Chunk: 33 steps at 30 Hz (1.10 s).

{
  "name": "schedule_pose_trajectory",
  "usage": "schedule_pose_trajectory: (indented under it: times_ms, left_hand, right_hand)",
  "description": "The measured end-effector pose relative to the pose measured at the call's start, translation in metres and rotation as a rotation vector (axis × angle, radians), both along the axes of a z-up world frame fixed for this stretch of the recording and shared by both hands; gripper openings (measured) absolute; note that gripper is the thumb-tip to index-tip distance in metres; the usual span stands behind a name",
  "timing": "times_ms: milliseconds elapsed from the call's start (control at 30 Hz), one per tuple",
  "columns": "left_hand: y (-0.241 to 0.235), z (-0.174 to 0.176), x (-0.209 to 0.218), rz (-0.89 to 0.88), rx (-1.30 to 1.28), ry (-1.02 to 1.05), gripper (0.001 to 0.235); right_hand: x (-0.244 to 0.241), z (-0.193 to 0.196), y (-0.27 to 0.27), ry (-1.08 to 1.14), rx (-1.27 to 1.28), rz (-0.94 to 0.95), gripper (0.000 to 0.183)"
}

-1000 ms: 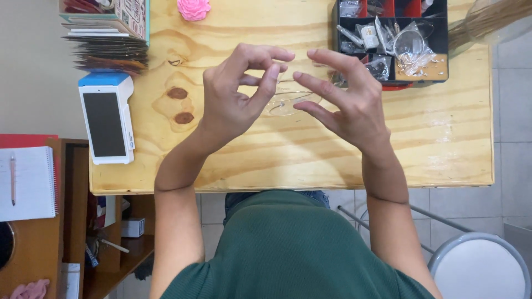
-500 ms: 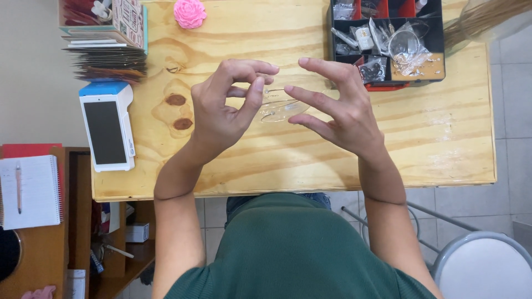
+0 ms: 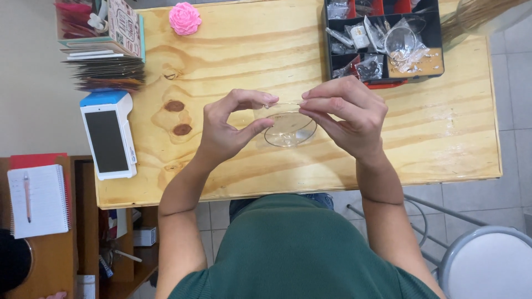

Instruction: The person removes a clear circular headband from a plastic bag, places it on the table, and then picks up another headband to wrap it in plastic. They then open a small white paper packet, remove a black cord necklace, and hold it up for inspection.

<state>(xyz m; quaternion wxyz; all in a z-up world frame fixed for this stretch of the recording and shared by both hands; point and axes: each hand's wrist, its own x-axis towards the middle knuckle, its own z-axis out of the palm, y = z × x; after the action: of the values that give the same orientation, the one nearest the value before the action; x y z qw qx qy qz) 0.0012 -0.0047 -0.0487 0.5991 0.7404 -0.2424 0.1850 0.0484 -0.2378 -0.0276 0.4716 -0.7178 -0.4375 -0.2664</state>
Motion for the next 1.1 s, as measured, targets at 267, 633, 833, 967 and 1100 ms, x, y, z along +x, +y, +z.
schedule_pose_trajectory:
  times_ms: [267, 633, 833, 967, 1100]
  left_hand:
    - [0.000, -0.008, -0.007, 0.074, -0.152, -0.005, 0.022]
    - [-0.001, -0.016, -0.009, 0.076, -0.089, 0.011, 0.021]
    - [-0.002, -0.028, -0.016, 0.095, -0.071, 0.043, 0.021]
    - [0.003, -0.045, -0.024, -0.055, -0.156, 0.196, 0.072]
    - [-0.016, -0.055, -0.034, -0.146, -0.204, 0.316, 0.095]
  right_hand:
    - [-0.003, -0.023, -0.006, 0.475, 0.265, 0.198, 0.076]
    - [0.000, -0.061, -0.012, 0.459, 0.346, 0.178, 0.027]
    - [-0.009, -0.057, -0.007, 0.426, 0.314, 0.110, 0.016]
    - [-0.020, -0.072, -0.004, 0.503, 0.413, 0.044, 0.011]
    - [-0.031, -0.076, 0.003, 0.540, 0.480, 0.009, 0.011]
